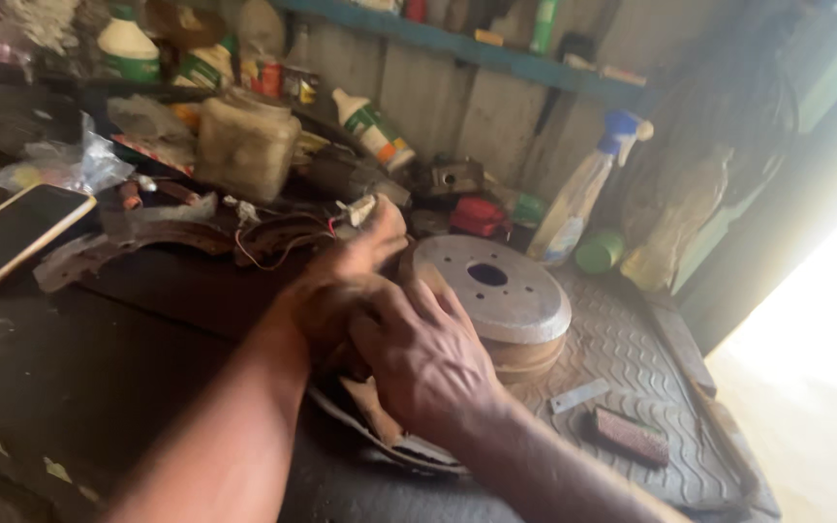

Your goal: The person cleans a brake drum on a workbench by wiping it with a cloth and sanding surfaces with an abrasive pad.

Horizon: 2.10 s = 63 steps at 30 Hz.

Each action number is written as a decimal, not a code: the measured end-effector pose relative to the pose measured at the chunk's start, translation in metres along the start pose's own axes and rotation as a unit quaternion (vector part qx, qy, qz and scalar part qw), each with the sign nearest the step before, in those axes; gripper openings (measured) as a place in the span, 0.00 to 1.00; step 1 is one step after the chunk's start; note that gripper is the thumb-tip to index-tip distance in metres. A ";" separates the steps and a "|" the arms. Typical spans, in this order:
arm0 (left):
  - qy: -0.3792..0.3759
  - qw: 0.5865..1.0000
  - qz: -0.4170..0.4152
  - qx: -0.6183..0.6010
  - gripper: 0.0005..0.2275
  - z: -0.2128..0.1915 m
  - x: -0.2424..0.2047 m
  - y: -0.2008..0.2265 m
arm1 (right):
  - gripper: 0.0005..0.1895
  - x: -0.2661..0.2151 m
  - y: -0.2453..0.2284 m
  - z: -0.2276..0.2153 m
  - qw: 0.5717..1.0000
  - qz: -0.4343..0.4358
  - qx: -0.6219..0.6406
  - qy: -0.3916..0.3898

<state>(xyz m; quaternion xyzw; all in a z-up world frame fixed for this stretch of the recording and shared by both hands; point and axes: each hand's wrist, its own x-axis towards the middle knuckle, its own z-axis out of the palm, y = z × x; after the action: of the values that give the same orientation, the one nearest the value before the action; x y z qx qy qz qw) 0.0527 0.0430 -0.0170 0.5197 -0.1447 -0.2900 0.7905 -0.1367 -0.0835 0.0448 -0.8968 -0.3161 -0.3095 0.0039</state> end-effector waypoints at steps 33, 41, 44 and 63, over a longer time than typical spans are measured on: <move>0.063 0.947 0.158 0.272 0.41 0.046 -0.017 0.001 | 0.19 -0.087 0.059 -0.036 0.988 -0.033 0.109 -0.109; 0.126 0.923 0.263 0.250 0.36 0.060 -0.023 0.016 | 0.12 -0.107 0.096 -0.061 0.780 0.330 0.501 0.179; 0.063 0.910 0.358 0.197 0.35 0.073 -0.033 0.022 | 0.14 -0.090 0.099 -0.089 0.698 0.439 0.531 0.197; 0.271 0.849 0.418 0.177 0.11 0.067 -0.024 0.017 | 0.40 -0.146 0.169 -0.064 0.779 0.543 0.139 -0.279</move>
<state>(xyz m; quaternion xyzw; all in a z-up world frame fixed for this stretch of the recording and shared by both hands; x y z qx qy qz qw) 0.0033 0.0130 0.0279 0.5991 -0.1773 0.2504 0.7395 -0.1648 -0.3141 0.0465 -0.9566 0.1970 0.0554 0.2075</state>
